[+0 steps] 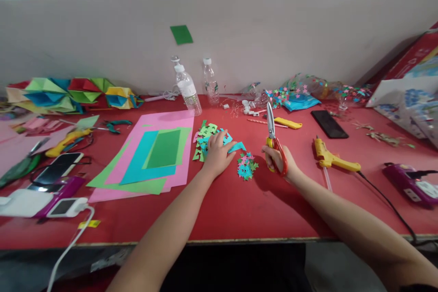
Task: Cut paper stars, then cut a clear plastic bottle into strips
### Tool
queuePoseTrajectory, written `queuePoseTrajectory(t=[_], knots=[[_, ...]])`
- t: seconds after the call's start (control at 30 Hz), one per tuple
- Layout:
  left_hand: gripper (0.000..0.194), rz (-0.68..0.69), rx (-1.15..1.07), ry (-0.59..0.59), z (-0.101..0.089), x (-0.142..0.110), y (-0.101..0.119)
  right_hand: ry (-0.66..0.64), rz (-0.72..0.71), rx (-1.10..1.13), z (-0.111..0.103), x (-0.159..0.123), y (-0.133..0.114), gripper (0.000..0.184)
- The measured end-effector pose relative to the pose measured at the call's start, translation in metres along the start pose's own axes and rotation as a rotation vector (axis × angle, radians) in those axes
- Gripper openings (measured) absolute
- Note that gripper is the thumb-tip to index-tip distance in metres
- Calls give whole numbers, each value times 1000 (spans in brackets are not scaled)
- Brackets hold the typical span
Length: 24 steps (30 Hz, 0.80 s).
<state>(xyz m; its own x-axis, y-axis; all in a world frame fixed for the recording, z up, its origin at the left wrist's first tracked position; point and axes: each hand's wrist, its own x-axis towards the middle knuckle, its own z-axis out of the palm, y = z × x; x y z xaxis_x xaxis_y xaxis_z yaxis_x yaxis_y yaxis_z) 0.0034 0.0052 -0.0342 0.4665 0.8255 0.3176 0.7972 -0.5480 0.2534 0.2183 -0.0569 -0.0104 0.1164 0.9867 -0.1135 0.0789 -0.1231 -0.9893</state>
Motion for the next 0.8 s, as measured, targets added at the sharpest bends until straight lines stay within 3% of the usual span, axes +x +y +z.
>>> queuePoseTrajectory(t=[0.17, 0.47, 0.8], knots=[[30, -77, 82, -7, 2, 5, 2, 2, 10, 10, 1, 1, 2, 37], [23, -3, 157, -15, 5, 6, 6, -42, 30, -27, 3, 0, 6, 33], [22, 108, 198, -265, -13, 27, 24, -31, 45, -72, 4, -1, 2, 35]])
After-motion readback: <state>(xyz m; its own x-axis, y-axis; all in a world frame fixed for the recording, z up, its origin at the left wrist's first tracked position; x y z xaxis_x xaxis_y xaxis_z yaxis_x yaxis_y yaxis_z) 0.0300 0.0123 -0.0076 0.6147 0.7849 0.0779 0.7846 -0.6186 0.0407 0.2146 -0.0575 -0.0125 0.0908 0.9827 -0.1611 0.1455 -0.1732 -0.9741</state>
